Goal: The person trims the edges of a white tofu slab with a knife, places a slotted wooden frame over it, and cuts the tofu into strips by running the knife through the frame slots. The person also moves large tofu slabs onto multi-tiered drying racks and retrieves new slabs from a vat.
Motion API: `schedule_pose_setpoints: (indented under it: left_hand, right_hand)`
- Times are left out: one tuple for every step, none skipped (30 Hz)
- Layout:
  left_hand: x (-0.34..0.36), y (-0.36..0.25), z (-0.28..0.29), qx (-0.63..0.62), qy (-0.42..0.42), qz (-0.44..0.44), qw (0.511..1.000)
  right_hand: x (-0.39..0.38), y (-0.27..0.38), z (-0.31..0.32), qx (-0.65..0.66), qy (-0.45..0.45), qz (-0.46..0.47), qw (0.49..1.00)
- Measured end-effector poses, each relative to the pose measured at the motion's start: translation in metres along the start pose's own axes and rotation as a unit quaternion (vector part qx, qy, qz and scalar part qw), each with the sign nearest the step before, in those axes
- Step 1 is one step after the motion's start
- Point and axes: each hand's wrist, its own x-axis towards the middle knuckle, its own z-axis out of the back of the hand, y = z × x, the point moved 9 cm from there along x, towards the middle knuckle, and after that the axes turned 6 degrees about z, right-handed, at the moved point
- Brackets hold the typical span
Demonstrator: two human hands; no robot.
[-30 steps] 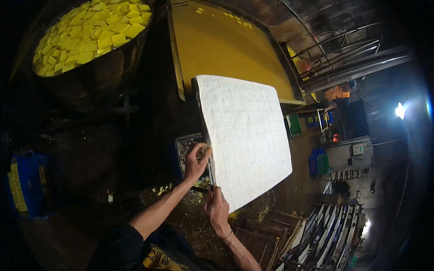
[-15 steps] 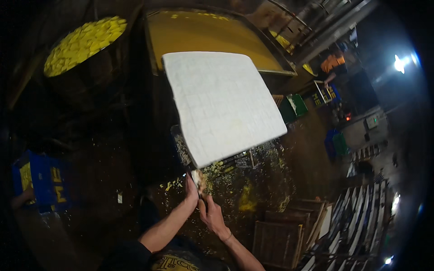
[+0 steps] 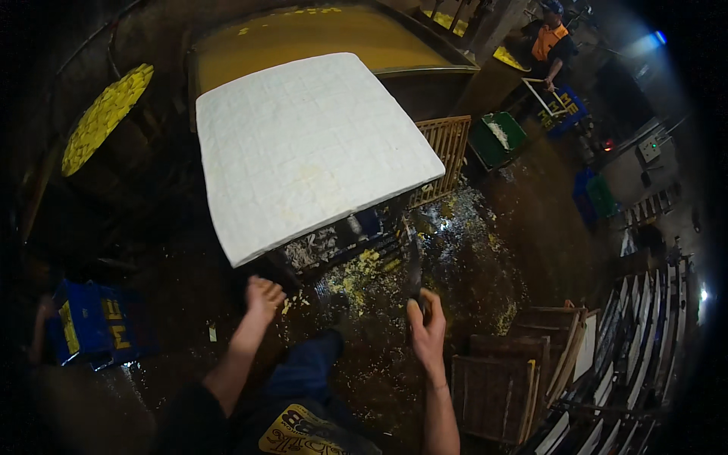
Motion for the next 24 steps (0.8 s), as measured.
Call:
schedule_pose_setpoints:
  left_hand:
    - [-0.009,-0.027,0.009,-0.073,0.029,-0.066,0.995]
    - [-0.054,-0.054,-0.025,-0.086,0.027,-0.101,0.991]
    - [-0.104,-0.087,-0.074,-0.007,0.087,-0.223,0.971]
    - [-0.125,-0.116,-0.064,0.001,0.037,-0.253,0.967]
    - [-0.148,-0.133,-0.078,-0.020,0.083,-0.267,0.960]
    - [-0.166,-0.137,-0.100,0.009,0.094,-0.255,0.962]
    - [-0.174,-0.137,-0.109,0.056,0.057,-0.250,0.965]
    - [-0.175,-0.138,-0.107,0.105,-0.019,-0.265,0.958]
    - [-0.178,-0.138,-0.111,0.155,-0.087,-0.279,0.944]
    - [-0.182,-0.134,-0.127,0.150,-0.088,-0.266,0.948]
    - [-0.187,-0.133,-0.132,0.145,-0.099,-0.257,0.950]
    - [-0.180,-0.135,-0.116,0.147,-0.074,-0.266,0.950]
    - [-0.181,-0.138,-0.106,0.152,-0.098,-0.288,0.941]
    - [-0.182,-0.137,-0.103,0.150,-0.115,-0.293,0.937]
    - [-0.184,-0.136,-0.099,0.148,-0.133,-0.298,0.934]
    - [-0.187,-0.136,-0.103,0.149,-0.139,-0.304,0.931]
    - [-0.191,-0.135,-0.111,0.123,-0.107,-0.304,0.939]
    - [-0.195,-0.130,-0.118,0.098,-0.073,-0.304,0.945]
    - [-0.201,-0.118,-0.114,0.097,-0.088,-0.313,0.941]
    - [-0.205,-0.099,-0.098,0.057,-0.136,-0.316,0.937]
    - [-0.207,-0.076,-0.082,0.018,-0.181,-0.319,0.930]
    - [-0.181,-0.040,-0.071,-0.018,-0.229,-0.304,0.925]
    - [-0.165,0.006,-0.066,-0.005,-0.247,-0.267,0.932]
    - [-0.144,0.057,-0.057,0.016,-0.229,-0.240,0.943]
  right_hand:
    - [0.027,-0.023,0.003,-0.040,0.005,-0.019,0.999]
    - [0.052,-0.057,0.021,-0.047,-0.005,-0.025,0.999]
    - [0.080,-0.100,0.038,-0.121,0.002,-0.033,0.992]
    - [0.108,-0.130,0.026,-0.175,0.040,-0.030,0.983]
    - [0.131,-0.162,0.023,-0.192,0.040,-0.066,0.978]
    - [0.154,-0.208,0.031,-0.227,0.041,-0.075,0.970]
    - [0.176,-0.244,0.031,-0.226,0.043,-0.098,0.968]
    - [0.197,-0.268,0.024,-0.245,0.051,-0.141,0.958]
    - [0.219,-0.295,0.028,-0.244,0.057,-0.143,0.957]
    - [0.237,-0.321,0.038,-0.283,0.042,-0.134,0.949]
    - [0.252,-0.339,0.037,-0.317,0.035,-0.124,0.940]
    - [0.267,-0.348,0.024,-0.303,0.044,-0.124,0.944]
    - [0.276,-0.364,0.008,-0.300,0.099,-0.159,0.935]
    - [0.284,-0.381,-0.005,-0.299,0.153,-0.191,0.922]
    - [0.295,-0.388,-0.015,-0.292,0.161,-0.189,0.924]
    - [0.305,-0.403,-0.019,-0.316,0.161,-0.197,0.914]
    - [0.314,-0.415,-0.023,-0.340,0.161,-0.203,0.904]
    - [0.324,-0.417,-0.029,-0.386,0.172,-0.138,0.896]
    - [0.333,-0.426,-0.036,-0.378,0.186,-0.132,0.897]
    - [0.340,-0.435,-0.033,-0.367,0.211,-0.166,0.891]
    - [0.345,-0.445,-0.026,-0.357,0.233,-0.201,0.882]
    - [0.367,-0.464,0.010,-0.319,0.164,-0.172,0.918]
    - [0.381,-0.464,0.026,-0.325,0.168,-0.168,0.915]
    - [0.393,-0.450,0.032,-0.283,0.189,-0.135,0.930]
